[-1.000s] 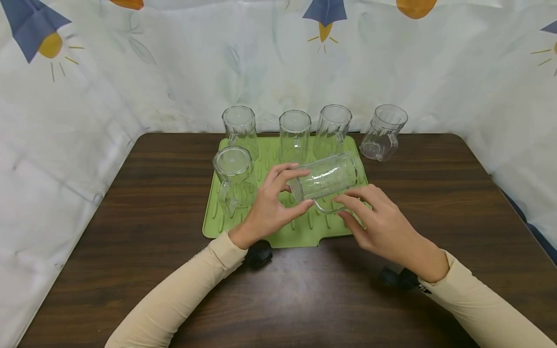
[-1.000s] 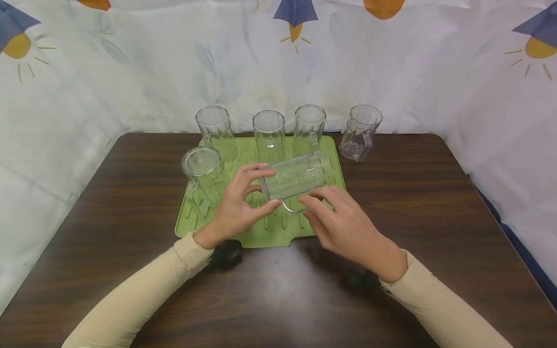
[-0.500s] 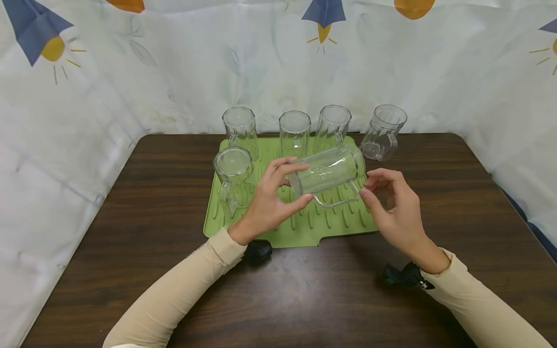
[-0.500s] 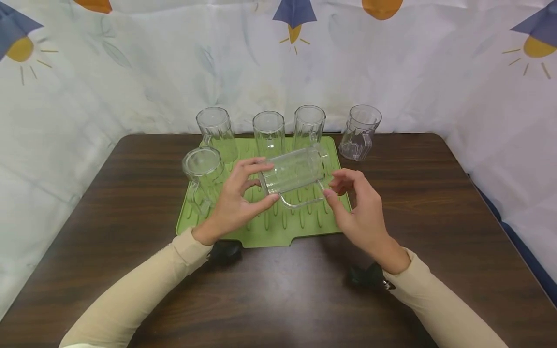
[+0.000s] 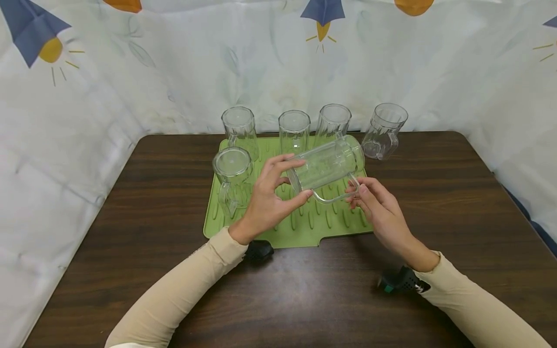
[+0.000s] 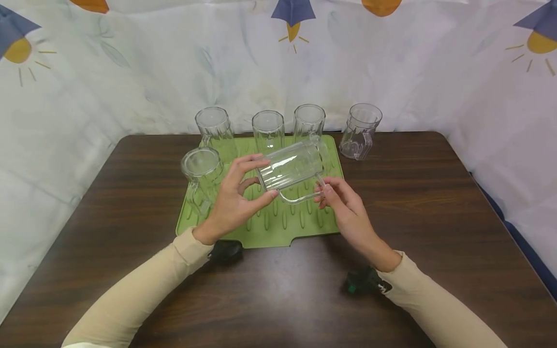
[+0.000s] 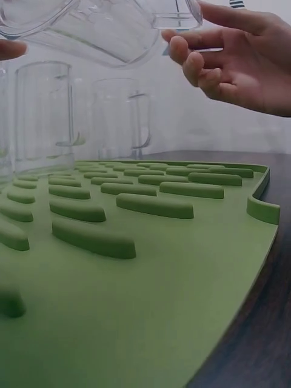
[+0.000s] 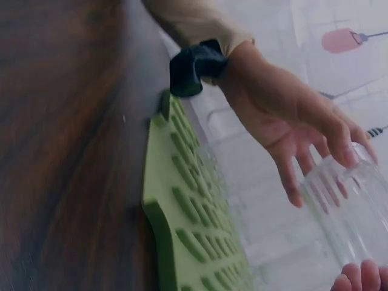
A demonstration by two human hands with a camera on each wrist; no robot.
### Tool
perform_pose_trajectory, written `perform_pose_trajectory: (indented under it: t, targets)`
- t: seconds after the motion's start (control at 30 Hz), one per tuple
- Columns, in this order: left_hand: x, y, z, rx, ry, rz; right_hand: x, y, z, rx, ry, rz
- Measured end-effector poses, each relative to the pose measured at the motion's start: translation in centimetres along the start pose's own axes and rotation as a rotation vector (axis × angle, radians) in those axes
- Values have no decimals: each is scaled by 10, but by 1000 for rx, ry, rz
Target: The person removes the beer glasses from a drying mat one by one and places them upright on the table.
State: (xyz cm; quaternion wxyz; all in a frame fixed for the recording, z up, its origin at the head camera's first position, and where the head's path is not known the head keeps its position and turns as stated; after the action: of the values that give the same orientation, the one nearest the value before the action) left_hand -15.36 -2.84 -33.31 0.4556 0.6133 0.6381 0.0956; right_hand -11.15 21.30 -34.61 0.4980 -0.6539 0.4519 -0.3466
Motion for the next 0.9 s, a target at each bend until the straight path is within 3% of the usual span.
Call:
perform_pose_trajectory:
  t: [0.2,0.33,0.43,0.9]
  targets:
    - [2,0,-1,-23,11,1,7,10,-3,108,-44,-338]
    - [2,0,-2,-23,13,1,13,15,-5,125,-77,-611]
    - [3,0,-2,-26,15,3,16,17,-7,117,-111,-751]
    - [6,-5,0,-69,-13,61,21,17,-8,84,-126,-1016]
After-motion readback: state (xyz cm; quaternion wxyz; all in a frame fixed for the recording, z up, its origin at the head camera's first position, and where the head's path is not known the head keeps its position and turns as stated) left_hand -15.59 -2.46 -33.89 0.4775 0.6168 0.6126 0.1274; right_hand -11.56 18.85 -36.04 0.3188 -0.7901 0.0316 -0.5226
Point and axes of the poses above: each hand's wrist, its own z-axis away from the middle knuckle, its own x-axis out of the palm, y = z × x, the point moved 3 cm from there along -z, towards the middle knuckle, and after that the axes turned 9 degrees about -y, right-handed, at the moved point
